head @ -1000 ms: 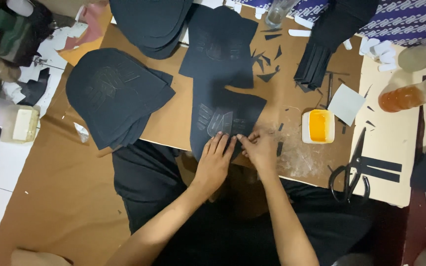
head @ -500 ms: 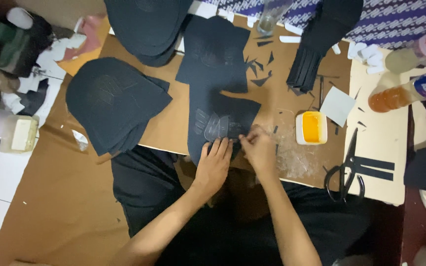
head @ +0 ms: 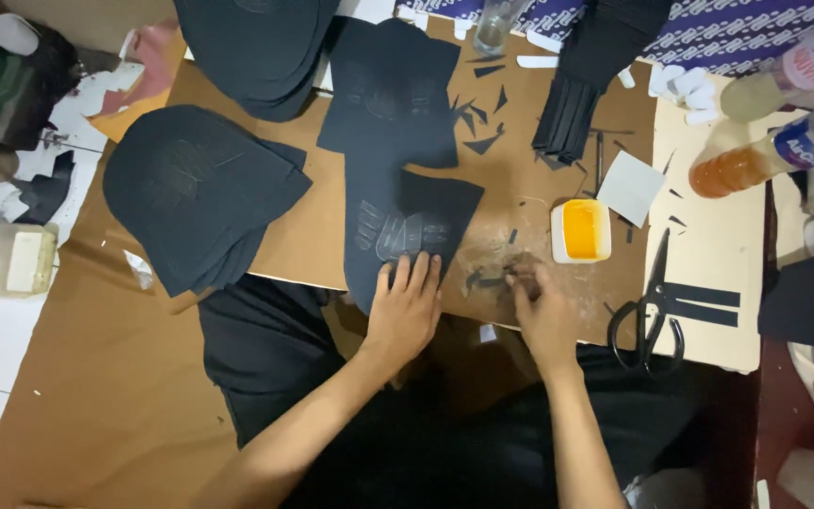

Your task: The person uses scissors to cut a strip of black material and then places it onto a larger black fabric piece. They smooth the material down with their hands and then use the scissors to trim the edges of the fabric piece.

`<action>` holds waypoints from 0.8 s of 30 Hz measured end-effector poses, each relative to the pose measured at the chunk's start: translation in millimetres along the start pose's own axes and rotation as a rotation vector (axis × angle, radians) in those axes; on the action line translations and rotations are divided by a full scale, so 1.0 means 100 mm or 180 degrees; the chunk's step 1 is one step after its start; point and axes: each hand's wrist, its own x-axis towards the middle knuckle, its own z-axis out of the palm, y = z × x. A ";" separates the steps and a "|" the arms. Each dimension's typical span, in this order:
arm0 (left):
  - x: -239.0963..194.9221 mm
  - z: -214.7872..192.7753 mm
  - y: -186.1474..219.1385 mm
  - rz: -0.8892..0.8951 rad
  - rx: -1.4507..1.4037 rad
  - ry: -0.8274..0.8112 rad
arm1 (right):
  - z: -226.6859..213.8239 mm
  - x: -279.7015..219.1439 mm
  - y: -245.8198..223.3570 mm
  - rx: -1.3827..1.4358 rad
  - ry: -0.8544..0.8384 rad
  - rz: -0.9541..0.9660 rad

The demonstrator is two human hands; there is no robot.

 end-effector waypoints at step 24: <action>-0.19 -0.09 -0.02 -0.0473 -0.1141 -0.0386 | 0.19 0.42 0.03 -0.1221 -0.1317 -0.2217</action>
